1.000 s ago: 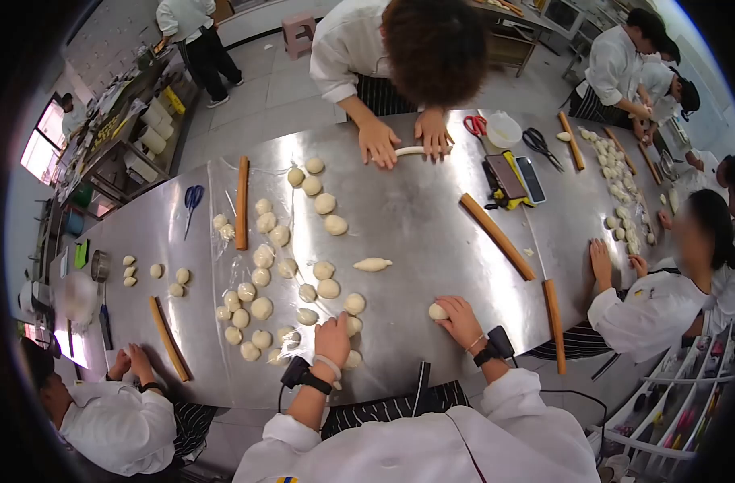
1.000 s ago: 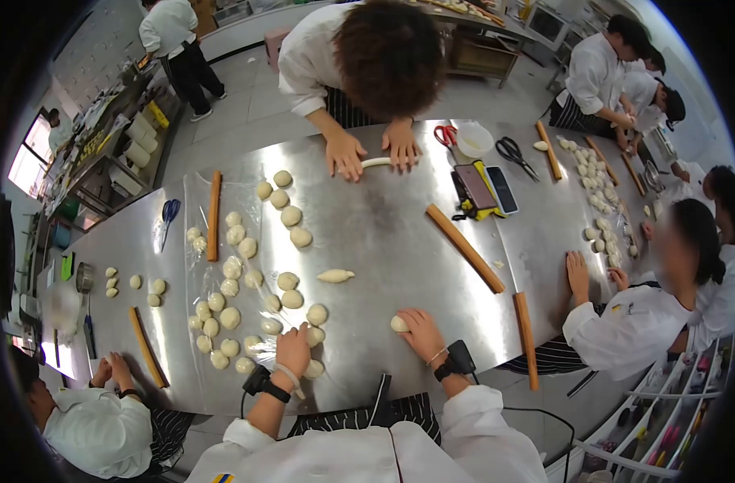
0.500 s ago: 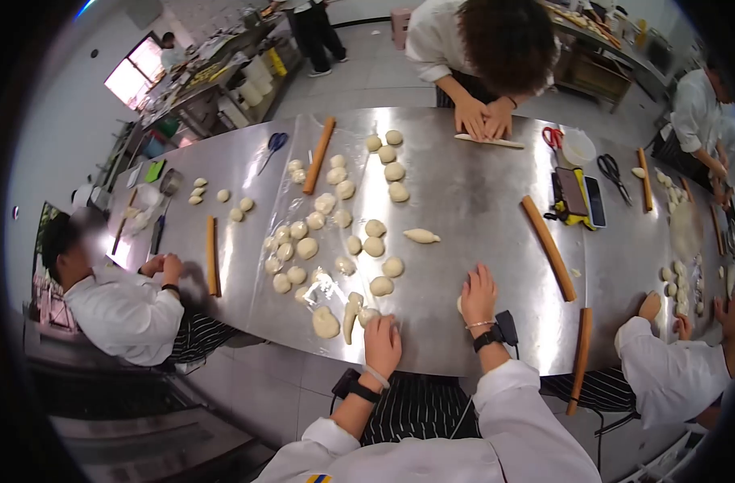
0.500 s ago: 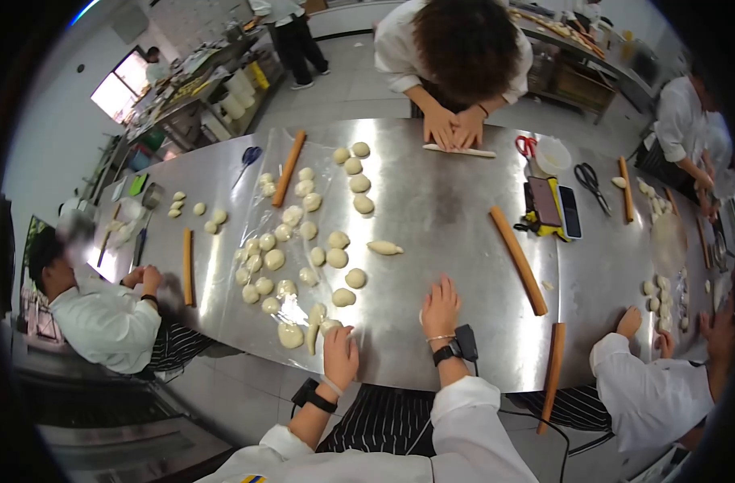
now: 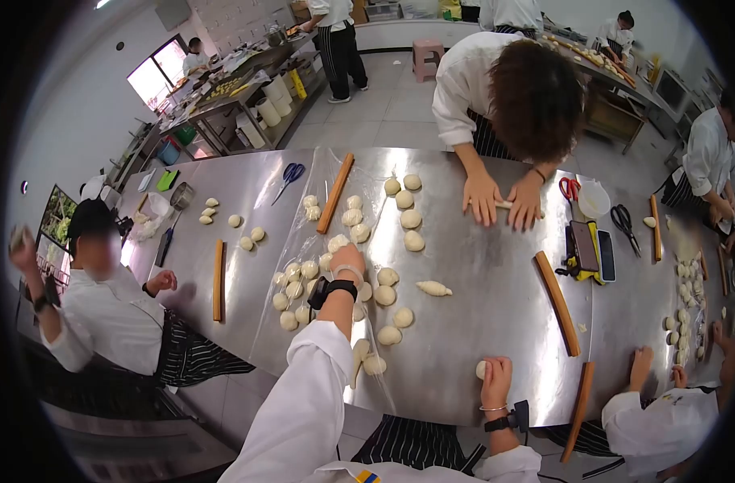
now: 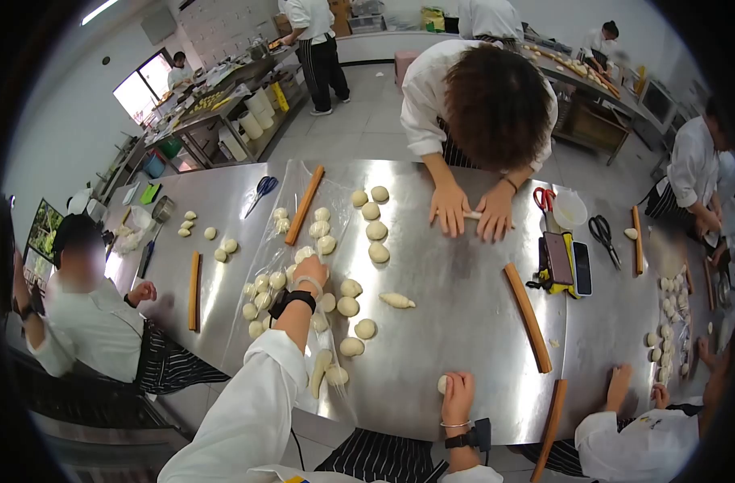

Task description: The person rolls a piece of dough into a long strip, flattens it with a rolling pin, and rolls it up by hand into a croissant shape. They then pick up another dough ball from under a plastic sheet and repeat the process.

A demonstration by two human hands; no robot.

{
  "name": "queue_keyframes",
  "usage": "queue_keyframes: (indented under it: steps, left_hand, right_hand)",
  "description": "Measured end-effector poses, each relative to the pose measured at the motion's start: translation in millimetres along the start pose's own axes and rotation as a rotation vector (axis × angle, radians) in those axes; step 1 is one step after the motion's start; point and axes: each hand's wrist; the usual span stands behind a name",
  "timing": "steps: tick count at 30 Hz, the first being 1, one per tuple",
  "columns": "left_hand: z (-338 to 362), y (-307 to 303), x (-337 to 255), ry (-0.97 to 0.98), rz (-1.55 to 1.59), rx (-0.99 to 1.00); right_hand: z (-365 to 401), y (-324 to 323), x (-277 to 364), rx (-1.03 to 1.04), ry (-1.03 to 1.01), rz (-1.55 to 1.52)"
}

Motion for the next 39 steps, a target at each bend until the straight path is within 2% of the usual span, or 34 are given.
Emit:
queue_keyframes:
  steps: [1,2,3,5,7,11,13,14,16,17,18,19,20,21,22,24,25,26,27,28,29,31,33,34,36,38,39]
  left_hand:
    - [-8,7,3,0.005,-0.021,0.139]
    - [-11,16,3,0.071,0.031,0.057]
    - [-10,16,-2,0.079,0.028,0.069]
    - [-6,5,-17,0.291,0.348,0.114]
    - [-10,13,-34,0.364,0.469,0.131]
    - [-8,52,-56,0.469,0.576,0.281]
    - [0,84,-58,0.545,0.828,0.471]
    - [15,48,-71,0.519,0.686,0.315]
    - [36,28,-70,0.485,0.916,0.165]
    - [59,-7,-70,0.364,0.921,0.201]
    - [82,-21,-64,0.396,0.948,0.121]
    - [109,-30,-56,0.391,0.92,0.097]
    - [140,-45,-51,0.385,0.917,0.182]
    - [173,-28,-40,0.341,0.958,0.252]
    - [207,-22,-33,0.5,0.728,0.153]
    - [267,-8,-21,0.511,0.739,0.34]
    - [291,4,-19,0.497,0.668,0.328]
    - [309,17,-16,0.487,0.62,0.326]
    - [320,25,-13,0.56,0.532,0.279]
    - [328,29,-6,0.646,0.447,0.248]
    - [333,32,4,0.626,0.432,0.227]
    - [340,41,9,0.769,0.289,0.208]
    - [340,40,7,0.751,0.284,0.221]
    - [343,41,8,0.747,0.262,0.239]
    - [348,41,9,0.743,0.27,0.268]
    - [338,42,7,0.729,0.255,0.282]
    - [339,39,7,0.738,0.266,0.269]
  right_hand:
    - [-4,-4,0,-0.038,-0.01,0.032]
    - [-13,-7,-1,-0.001,-0.024,0.068]
    - [-19,-8,-7,-0.003,-0.011,0.073]
    - [-30,-4,-17,0.094,-0.03,0.181]
    - [-36,4,-16,0.041,-0.024,0.204]
    - [-38,20,-9,-0.094,0.024,0.212]
    - [-40,20,-11,-0.059,0.11,0.147]
    - [-45,16,-12,-0.073,0.137,0.149]
    - [-56,10,-16,-0.091,0.168,0.167]
    - [-62,10,-18,-0.133,0.18,0.206]
    - [-63,11,-21,-0.17,0.187,0.236]
    - [-62,11,-26,-0.16,0.177,0.23]
    - [-65,14,-32,-0.171,0.128,0.327]
    - [-73,23,-34,-0.176,0.059,0.401]
    - [-75,26,-42,-0.165,0.017,0.411]
    - [-73,34,-64,-0.158,-0.135,0.431]
    - [-66,29,-60,-0.046,-0.056,0.415]
    - [-50,34,-71,0.031,-0.065,0.575]
    - [-40,26,-48,0.215,0.071,0.598]
    - [-20,24,-41,0.27,0.05,0.621]
    - [3,19,-38,0.289,0.007,0.6]
    - [42,12,-25,0.313,-0.052,0.578]
    - [51,9,-10,0.371,-0.027,0.656]
    - [44,10,-12,0.377,-0.032,0.669]
    - [-3,27,-19,0.257,-0.019,0.809]
    - [-53,45,-27,0.137,0.161,0.834]
    - [-75,48,-19,0.155,0.244,0.887]
Point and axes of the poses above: each hand's wrist, its own z-axis away from the middle knuckle, its own y-axis out of the palm, x = y × z, and after that the axes turned 2 degrees about -y, right-handed
